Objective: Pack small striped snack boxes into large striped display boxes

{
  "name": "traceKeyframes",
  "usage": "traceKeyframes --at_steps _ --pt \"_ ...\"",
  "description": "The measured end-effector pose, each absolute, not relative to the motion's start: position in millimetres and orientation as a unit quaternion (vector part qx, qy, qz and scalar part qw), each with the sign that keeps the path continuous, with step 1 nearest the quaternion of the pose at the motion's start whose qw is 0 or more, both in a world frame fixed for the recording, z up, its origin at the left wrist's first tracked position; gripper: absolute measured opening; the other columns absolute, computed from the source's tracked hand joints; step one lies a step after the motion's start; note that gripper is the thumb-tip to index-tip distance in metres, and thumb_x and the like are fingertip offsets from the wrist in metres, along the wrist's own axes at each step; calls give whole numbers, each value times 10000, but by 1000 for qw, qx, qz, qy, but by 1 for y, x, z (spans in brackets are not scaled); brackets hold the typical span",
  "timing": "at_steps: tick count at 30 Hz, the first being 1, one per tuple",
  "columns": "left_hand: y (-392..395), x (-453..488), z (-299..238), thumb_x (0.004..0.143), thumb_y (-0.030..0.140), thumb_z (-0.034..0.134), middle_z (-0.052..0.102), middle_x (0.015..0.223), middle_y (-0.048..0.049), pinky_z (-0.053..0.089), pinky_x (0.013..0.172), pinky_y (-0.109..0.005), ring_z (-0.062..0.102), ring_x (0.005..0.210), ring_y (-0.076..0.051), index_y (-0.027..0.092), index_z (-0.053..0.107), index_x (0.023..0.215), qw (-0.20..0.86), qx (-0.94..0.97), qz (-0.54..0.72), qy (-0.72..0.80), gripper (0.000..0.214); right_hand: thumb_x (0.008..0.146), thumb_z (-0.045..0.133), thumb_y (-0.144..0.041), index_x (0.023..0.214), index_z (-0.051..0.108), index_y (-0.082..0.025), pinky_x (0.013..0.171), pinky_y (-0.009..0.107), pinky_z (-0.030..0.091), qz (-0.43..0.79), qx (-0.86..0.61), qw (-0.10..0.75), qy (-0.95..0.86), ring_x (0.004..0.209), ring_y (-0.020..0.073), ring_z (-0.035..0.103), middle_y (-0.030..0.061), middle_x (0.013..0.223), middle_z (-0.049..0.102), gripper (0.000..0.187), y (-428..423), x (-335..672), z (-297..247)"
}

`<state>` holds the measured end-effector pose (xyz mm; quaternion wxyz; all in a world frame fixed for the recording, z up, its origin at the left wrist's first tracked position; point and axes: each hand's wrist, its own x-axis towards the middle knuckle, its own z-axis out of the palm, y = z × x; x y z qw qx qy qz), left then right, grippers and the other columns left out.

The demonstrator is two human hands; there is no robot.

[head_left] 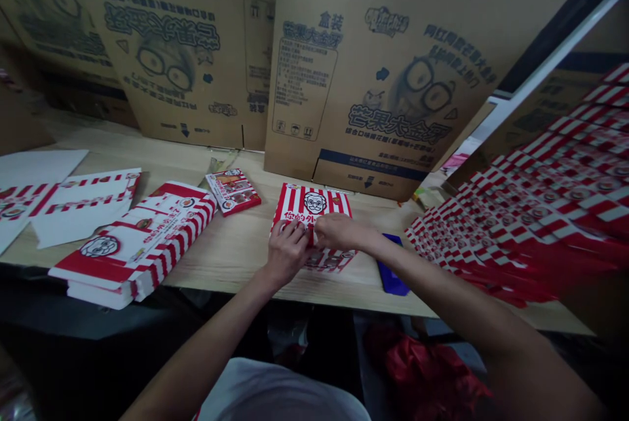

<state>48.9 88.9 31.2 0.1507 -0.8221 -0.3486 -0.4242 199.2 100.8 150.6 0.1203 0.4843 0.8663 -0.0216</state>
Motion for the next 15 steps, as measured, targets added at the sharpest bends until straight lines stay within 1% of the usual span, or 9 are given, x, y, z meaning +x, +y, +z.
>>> traceKeyframes --at_steps 2,5,7,9,10,13,14,15 --pt "89 50 31 885 321 620 738 1042 -115 414 964 -502 651 1041 -300 138 695 981 145 -823 -429 -343 219 738 743 -293 748 702 -166 577 254 379 -36 497 116 859 713 192 630 70 766 706 133 105 206 149" --pt "90 49 31 885 349 621 738 1044 -126 420 957 -501 655 1039 -306 131 695 987 145 -826 -427 -338 252 666 796 -426 832 654 -161 600 248 381 -81 535 84 837 779 196 610 64 865 683 343 112 219 144" --pt "91 48 31 882 349 624 742 1025 -129 435 942 -486 661 1030 -307 130 700 976 150 -825 -430 -335 249 594 838 -436 886 616 -167 662 251 400 -137 587 26 797 846 198 591 54 943 653 455 117 227 137" --pt "92 48 31 879 337 628 744 1021 -129 449 935 -467 662 1035 -307 134 706 977 156 -826 -428 -331 238 579 844 -416 920 589 -172 763 286 417 -170 644 -43 745 939 217 568 63 1035 614 491 121 232 128" --pt "92 47 30 878 334 629 742 1033 -131 454 937 -459 660 1047 -309 137 708 985 158 -828 -424 -331 237 591 834 -414 947 579 -175 819 318 416 -167 666 -68 724 999 234 550 75 1091 590 499 122 234 124" --pt "90 42 29 894 308 603 732 1084 -135 455 968 -445 650 1090 -307 147 704 1025 142 -842 -406 -327 231 608 812 -414 1078 545 -194 957 428 370 -146 695 -141 690 1177 288 464 104 1244 505 584 123 240 112" --pt "89 38 30 905 286 583 727 1106 -130 439 1000 -450 643 1110 -300 156 697 1051 126 -848 -402 -321 226 588 820 -408 1128 529 -202 996 454 345 -149 700 -187 673 1229 301 429 108 1285 479 648 123 243 108" --pt "88 34 31 910 272 570 713 1147 -128 406 1047 -466 624 1148 -296 164 681 1094 106 -851 -403 -318 241 560 831 -397 1176 509 -206 1035 470 314 -166 705 -251 643 1280 312 386 113 1328 450 721 122 247 105"
